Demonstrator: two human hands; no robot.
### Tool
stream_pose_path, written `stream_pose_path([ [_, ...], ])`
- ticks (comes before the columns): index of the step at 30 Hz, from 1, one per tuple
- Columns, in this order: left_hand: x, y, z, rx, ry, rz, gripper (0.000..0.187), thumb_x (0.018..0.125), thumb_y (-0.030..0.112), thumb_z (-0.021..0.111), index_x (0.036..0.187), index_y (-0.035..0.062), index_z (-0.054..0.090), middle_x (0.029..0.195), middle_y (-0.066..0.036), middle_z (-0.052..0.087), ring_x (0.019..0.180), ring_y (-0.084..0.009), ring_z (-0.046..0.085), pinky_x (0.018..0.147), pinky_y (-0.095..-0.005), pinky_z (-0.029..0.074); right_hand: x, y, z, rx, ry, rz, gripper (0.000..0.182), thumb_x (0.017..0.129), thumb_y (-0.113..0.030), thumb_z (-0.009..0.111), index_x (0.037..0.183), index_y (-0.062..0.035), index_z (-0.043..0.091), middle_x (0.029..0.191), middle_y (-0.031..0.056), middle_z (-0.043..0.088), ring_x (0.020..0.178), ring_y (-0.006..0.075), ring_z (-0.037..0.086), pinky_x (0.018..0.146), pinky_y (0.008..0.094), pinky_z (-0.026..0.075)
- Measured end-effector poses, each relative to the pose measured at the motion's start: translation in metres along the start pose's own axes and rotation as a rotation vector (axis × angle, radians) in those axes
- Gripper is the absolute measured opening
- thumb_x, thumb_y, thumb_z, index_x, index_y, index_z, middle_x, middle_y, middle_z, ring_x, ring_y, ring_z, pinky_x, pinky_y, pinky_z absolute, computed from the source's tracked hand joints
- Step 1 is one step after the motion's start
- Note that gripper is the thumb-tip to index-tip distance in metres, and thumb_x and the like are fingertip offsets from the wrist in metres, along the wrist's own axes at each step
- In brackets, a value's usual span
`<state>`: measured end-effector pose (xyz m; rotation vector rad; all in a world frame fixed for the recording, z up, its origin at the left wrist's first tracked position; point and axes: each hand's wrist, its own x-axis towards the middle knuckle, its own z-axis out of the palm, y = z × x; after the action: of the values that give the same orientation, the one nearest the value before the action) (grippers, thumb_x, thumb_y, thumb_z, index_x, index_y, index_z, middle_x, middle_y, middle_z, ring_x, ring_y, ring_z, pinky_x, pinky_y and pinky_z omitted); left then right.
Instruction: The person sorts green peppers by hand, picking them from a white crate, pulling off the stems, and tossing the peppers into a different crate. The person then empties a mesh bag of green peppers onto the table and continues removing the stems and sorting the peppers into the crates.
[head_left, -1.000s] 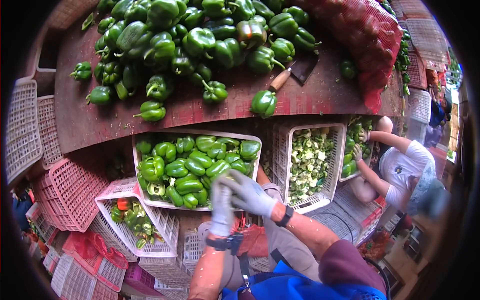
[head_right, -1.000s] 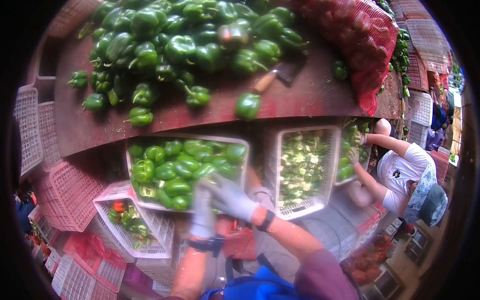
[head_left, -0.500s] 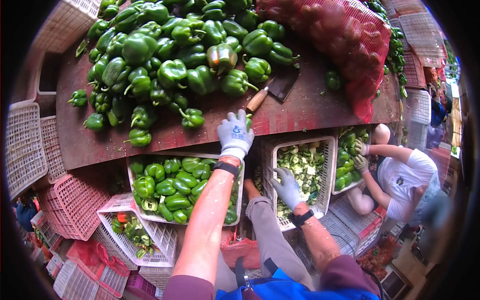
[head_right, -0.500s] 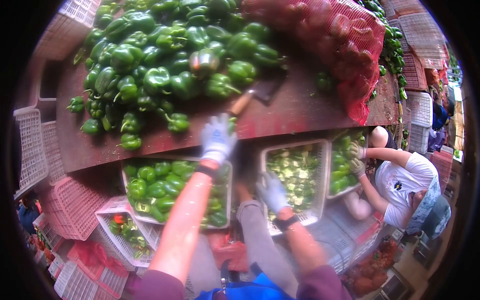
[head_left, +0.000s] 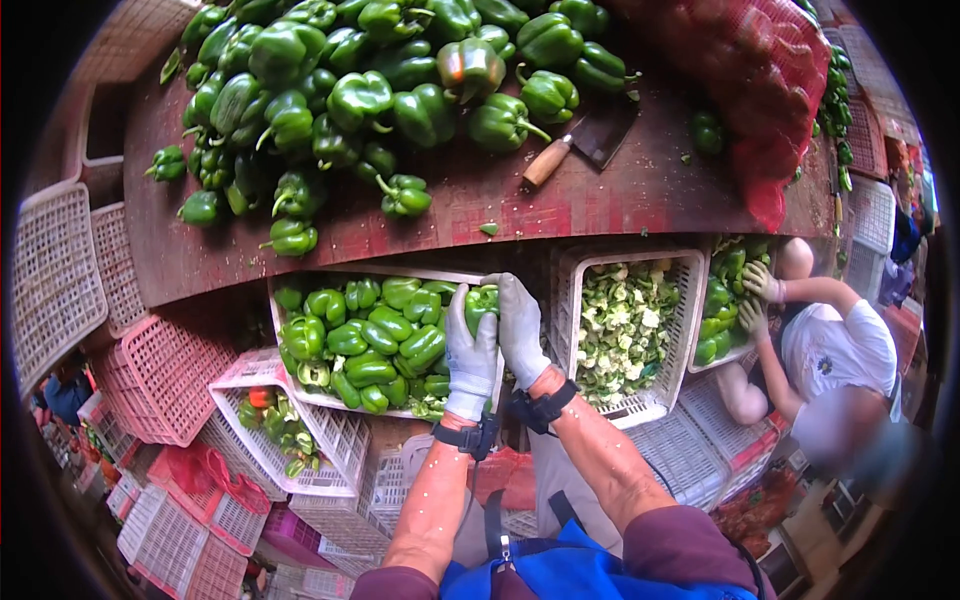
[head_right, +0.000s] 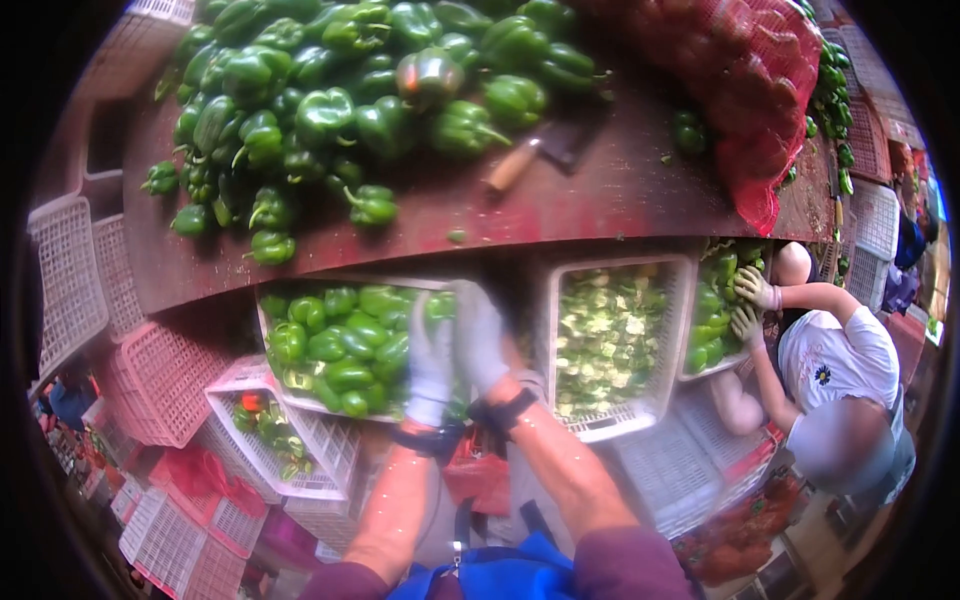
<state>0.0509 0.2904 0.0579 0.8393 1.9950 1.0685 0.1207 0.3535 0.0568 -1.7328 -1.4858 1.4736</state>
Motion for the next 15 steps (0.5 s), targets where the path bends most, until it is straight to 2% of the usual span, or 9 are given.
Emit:
stream_pose_path([
  [2,-0.01,-0.002,-0.003,0.008,0.017,-0.02,0.064,0.095,0.041,0.059,0.142,0.0008,0.042,0.127,-0.024,0.054,0.116,-0.0398,0.053,0.102,-0.0455,0.041,-0.01,0.001,0.002,-0.068,-0.011,-0.136,0.031,0.104,-0.021,0.039,0.108,-0.0031,0.063,0.096,0.0198,0.066,0.09,0.0299,0.065,0.079,0.0394,0.051],
  [5,-0.02,0.01,-0.016,0.101,0.058,0.005,0.065,0.096,0.044,0.058,0.142,0.0008,0.042,0.127,-0.025,0.054,0.116,-0.041,0.054,0.1,-0.0467,0.042,-0.026,-0.016,0.005,0.13,-0.053,0.047,0.062,0.106,-0.054,0.031,0.106,-0.0024,0.067,0.098,0.0077,0.068,0.09,0.0182,0.062,0.084,0.0326,0.048],
  [7,-0.026,0.013,-0.021,0.159,0.102,0.04,0.064,0.096,0.045,0.058,0.141,0.0019,0.043,0.127,-0.025,0.054,0.117,-0.041,0.053,0.098,-0.0471,0.043,-0.032,-0.021,0.009,0.212,-0.071,0.116,0.062,0.106,-0.053,0.031,0.106,-0.0023,0.066,0.097,0.0063,0.068,0.09,0.0182,0.062,0.084,0.0326,0.048],
  [9,-0.028,0.019,-0.032,0.168,0.079,-0.023,0.06,0.095,0.034,0.061,0.14,-0.0014,0.044,0.132,-0.024,0.053,0.122,-0.038,0.053,0.104,-0.045,0.041,-0.033,-0.018,0.014,0.277,-0.086,0.168,0.061,0.105,-0.053,0.034,0.104,-0.0026,0.067,0.095,0.0077,0.068,0.087,0.0186,0.062,0.083,0.033,0.049],
  [11,-0.025,0.014,-0.04,0.116,0.055,-0.056,0.054,0.093,0.021,0.064,0.138,-0.0025,0.046,0.133,-0.023,0.055,0.124,-0.0352,0.054,0.106,-0.0426,0.042,-0.032,-0.02,0.022,0.047,-0.069,0.071,0.06,0.104,-0.054,0.036,0.102,-0.0029,0.068,0.092,0.0099,0.067,0.085,0.0194,0.062,0.081,0.0332,0.049],
  [12,-0.025,0.01,-0.045,0.041,0.073,-0.047,0.065,0.094,0.045,0.062,0.138,0.0007,0.045,0.124,-0.025,0.056,0.113,-0.0418,0.056,0.098,-0.0449,0.044,-0.032,-0.023,0.026,-0.062,-0.061,0.02,0.06,0.104,-0.054,0.037,0.101,-0.0031,0.068,0.091,0.011,0.067,0.084,0.0198,0.062,0.081,0.0333,0.049],
  [13,-0.025,0.007,-0.052,0.029,0.064,-0.032,0.064,0.094,0.045,0.063,0.137,0.0011,0.046,0.125,-0.025,0.056,0.115,-0.0412,0.056,0.099,-0.0443,0.044,-0.033,-0.027,0.028,-0.001,-0.086,0.071,0.059,0.102,-0.055,0.041,0.099,-0.0035,0.069,0.088,0.0138,0.067,0.084,0.0217,0.064,0.079,0.0338,0.049],
  [15,-0.03,0.006,-0.066,-0.013,0.031,-0.047,0.064,0.093,0.045,0.065,0.136,0.0018,0.047,0.126,-0.023,0.057,0.117,-0.0386,0.057,0.099,-0.0426,0.045,-0.041,-0.04,0.03,0.017,-0.105,0.018,0.059,0.101,-0.056,0.042,0.1,-0.003,0.068,0.089,0.0142,0.067,0.084,0.0225,0.065,0.079,0.0345,0.05],
])
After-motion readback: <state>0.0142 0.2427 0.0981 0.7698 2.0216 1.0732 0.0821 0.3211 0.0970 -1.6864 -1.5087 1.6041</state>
